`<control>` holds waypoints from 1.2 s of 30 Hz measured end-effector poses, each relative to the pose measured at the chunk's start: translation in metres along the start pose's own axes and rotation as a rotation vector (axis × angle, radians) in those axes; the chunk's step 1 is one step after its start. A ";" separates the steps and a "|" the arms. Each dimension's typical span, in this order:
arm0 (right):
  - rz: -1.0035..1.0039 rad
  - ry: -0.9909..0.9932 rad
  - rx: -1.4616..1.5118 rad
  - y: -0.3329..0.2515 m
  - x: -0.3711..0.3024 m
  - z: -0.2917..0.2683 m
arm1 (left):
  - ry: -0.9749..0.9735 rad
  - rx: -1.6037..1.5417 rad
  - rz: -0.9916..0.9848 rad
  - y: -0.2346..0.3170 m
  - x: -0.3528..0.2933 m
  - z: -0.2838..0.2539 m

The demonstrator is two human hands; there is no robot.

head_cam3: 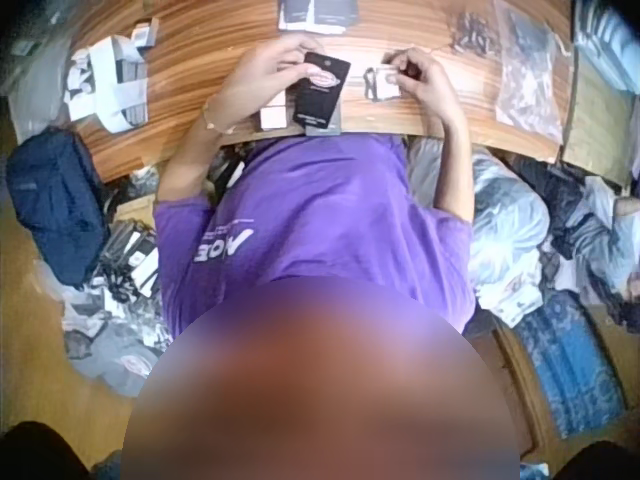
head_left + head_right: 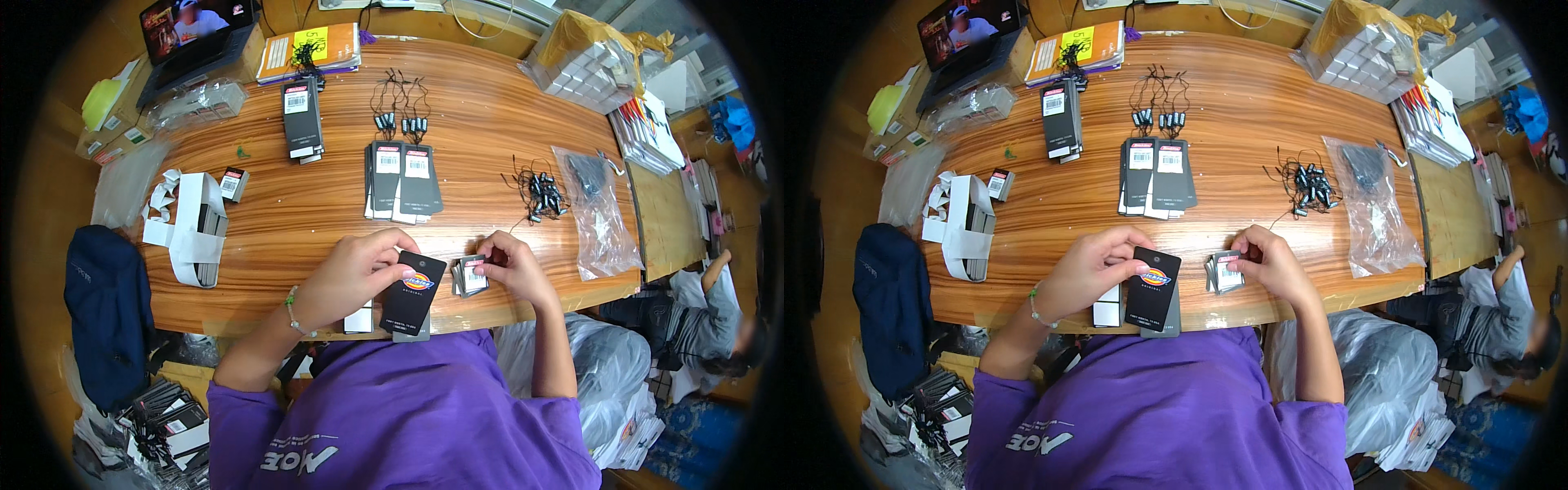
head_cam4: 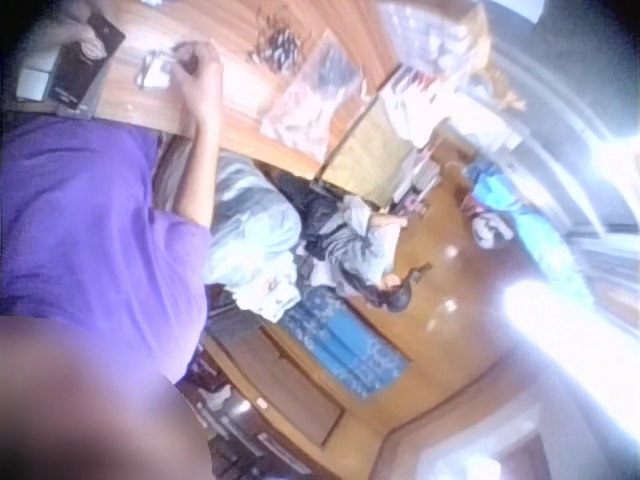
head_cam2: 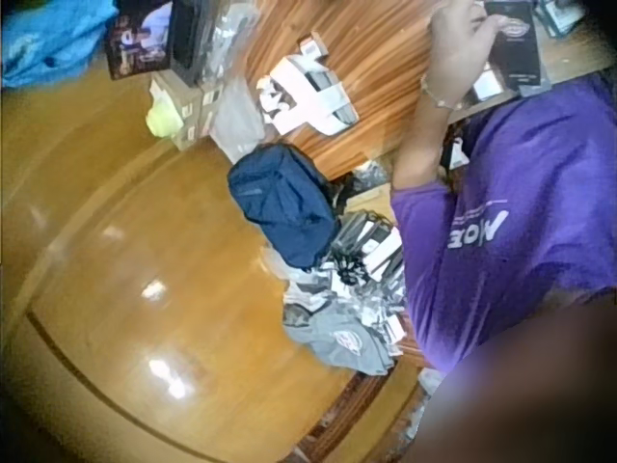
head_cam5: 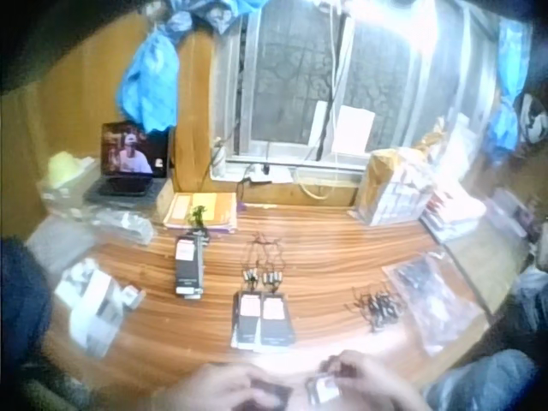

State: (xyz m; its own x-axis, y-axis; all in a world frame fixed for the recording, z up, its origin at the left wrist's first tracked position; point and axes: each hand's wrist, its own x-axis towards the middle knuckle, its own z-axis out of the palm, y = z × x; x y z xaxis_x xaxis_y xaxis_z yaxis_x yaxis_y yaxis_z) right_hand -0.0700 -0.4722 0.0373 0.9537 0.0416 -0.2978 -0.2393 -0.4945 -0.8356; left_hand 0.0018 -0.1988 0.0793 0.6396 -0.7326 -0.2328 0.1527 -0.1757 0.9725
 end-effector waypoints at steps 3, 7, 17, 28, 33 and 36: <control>0.056 0.018 0.121 0.006 0.004 0.001 | -0.020 0.014 -0.032 0.007 0.000 -0.001; -0.066 0.087 0.021 0.008 0.005 -0.001 | 0.028 0.026 0.088 0.002 0.000 0.001; -0.132 0.130 0.494 -0.040 -0.012 0.008 | 0.203 0.066 0.092 0.001 0.010 0.012; -0.181 0.743 0.091 0.006 0.012 -0.035 | 0.336 -0.095 0.137 -0.005 0.013 0.015; 0.002 0.746 -0.202 0.071 0.010 -0.077 | 0.303 -0.205 0.091 -0.004 0.014 0.000; -0.028 0.704 -0.299 0.058 0.018 -0.072 | 0.288 -0.182 0.080 -0.007 0.013 -0.001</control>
State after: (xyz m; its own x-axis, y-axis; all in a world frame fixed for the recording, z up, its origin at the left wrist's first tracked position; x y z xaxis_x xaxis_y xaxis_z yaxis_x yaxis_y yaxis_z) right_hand -0.0534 -0.5624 0.0168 0.8736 -0.4558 0.1704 -0.2492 -0.7198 -0.6479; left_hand 0.0099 -0.2068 0.0691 0.8376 -0.5188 -0.1711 0.2085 0.0142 0.9779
